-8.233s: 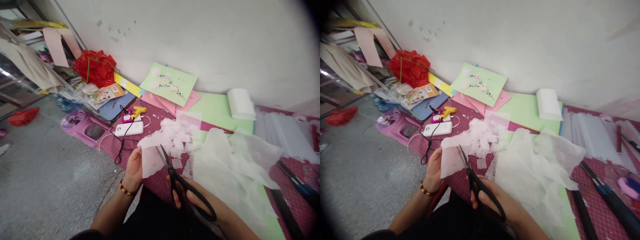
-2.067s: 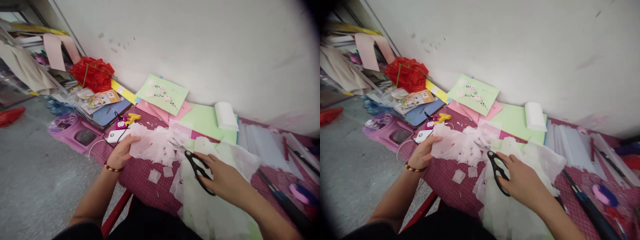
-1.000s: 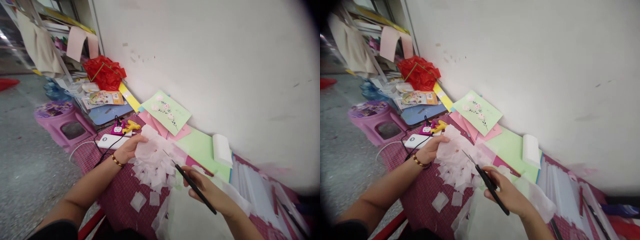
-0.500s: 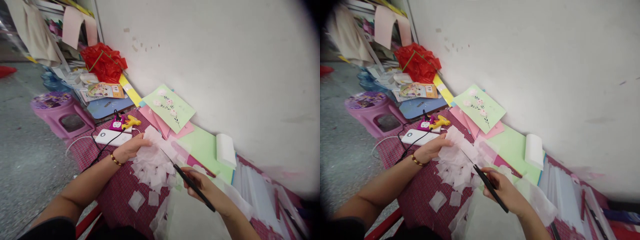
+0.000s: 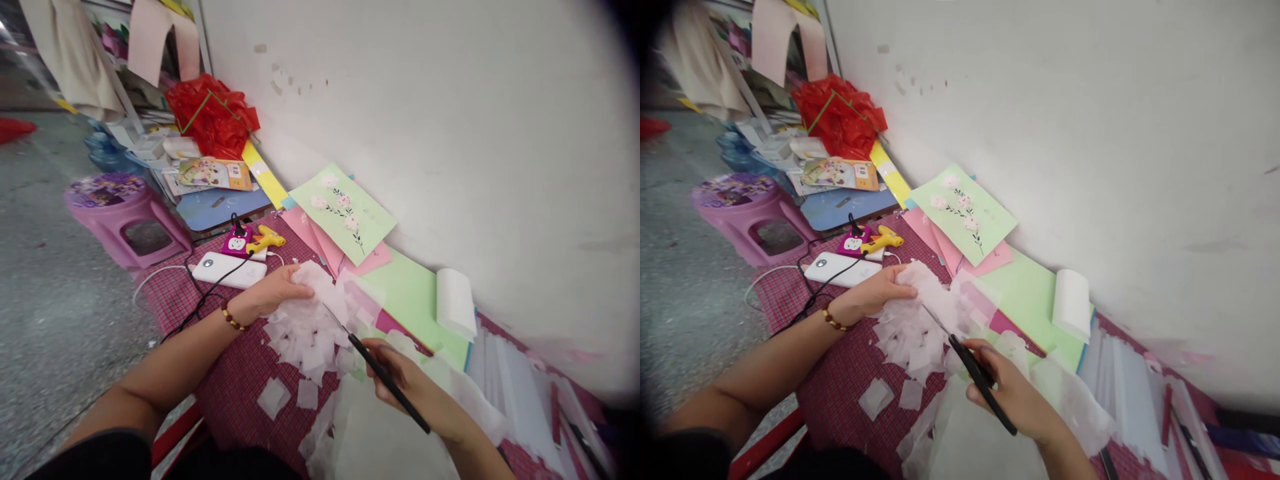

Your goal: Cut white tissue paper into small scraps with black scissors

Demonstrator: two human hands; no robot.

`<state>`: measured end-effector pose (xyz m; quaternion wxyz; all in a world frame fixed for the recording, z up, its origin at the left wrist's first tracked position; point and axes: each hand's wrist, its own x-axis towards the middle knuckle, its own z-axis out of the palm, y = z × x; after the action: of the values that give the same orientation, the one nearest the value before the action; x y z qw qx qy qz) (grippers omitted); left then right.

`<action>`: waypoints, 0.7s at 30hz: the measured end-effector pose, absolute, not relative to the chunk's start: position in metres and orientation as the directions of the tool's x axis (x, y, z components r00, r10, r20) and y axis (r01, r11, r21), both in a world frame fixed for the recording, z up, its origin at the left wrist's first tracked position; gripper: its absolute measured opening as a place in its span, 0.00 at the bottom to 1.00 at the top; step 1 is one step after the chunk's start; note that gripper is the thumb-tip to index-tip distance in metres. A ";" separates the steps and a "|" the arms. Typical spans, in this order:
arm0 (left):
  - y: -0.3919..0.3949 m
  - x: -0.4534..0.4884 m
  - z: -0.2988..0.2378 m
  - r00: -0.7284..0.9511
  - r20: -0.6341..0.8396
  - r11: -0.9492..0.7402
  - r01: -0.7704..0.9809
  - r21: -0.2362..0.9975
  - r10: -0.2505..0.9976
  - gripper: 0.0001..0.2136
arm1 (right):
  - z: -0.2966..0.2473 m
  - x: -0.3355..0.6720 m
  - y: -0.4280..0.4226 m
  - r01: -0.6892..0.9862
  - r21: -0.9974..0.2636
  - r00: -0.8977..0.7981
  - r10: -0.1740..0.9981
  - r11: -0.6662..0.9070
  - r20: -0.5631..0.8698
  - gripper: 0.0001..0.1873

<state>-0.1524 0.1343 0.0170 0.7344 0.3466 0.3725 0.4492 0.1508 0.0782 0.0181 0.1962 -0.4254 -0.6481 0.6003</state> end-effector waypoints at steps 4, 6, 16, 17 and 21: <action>0.130 -0.148 0.017 0.325 -0.213 0.323 -0.336 0.885 0.921 0.18 | 0.017 0.149 0.079 0.368 -0.929 -0.588 0.765 -0.037 -0.263 0.26; 0.128 -0.146 0.014 0.330 -0.191 0.295 -0.300 0.907 0.924 0.17 | 0.019 0.147 0.079 0.386 -0.922 -0.601 0.752 -0.024 -0.271 0.25; 0.126 -0.144 0.003 0.395 -0.069 0.140 -0.153 0.978 0.916 0.15 | 0.020 0.136 0.077 0.340 -0.919 -0.538 0.759 -0.202 -0.366 0.23; 0.125 -0.143 0.005 0.392 -0.075 0.147 -0.158 0.976 0.917 0.15 | 0.019 0.135 0.077 0.340 -0.917 -0.530 0.764 -0.208 -0.369 0.23; 0.125 -0.146 0.011 0.372 -0.128 0.193 -0.143 0.971 0.919 0.15 | 0.018 0.134 0.079 0.382 -0.897 -0.504 0.764 -0.221 -0.403 0.28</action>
<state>-0.1458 0.1247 0.0111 0.6647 0.4939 0.3932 0.3994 0.1342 0.0794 0.0179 0.1539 -0.4738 -0.6047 0.6214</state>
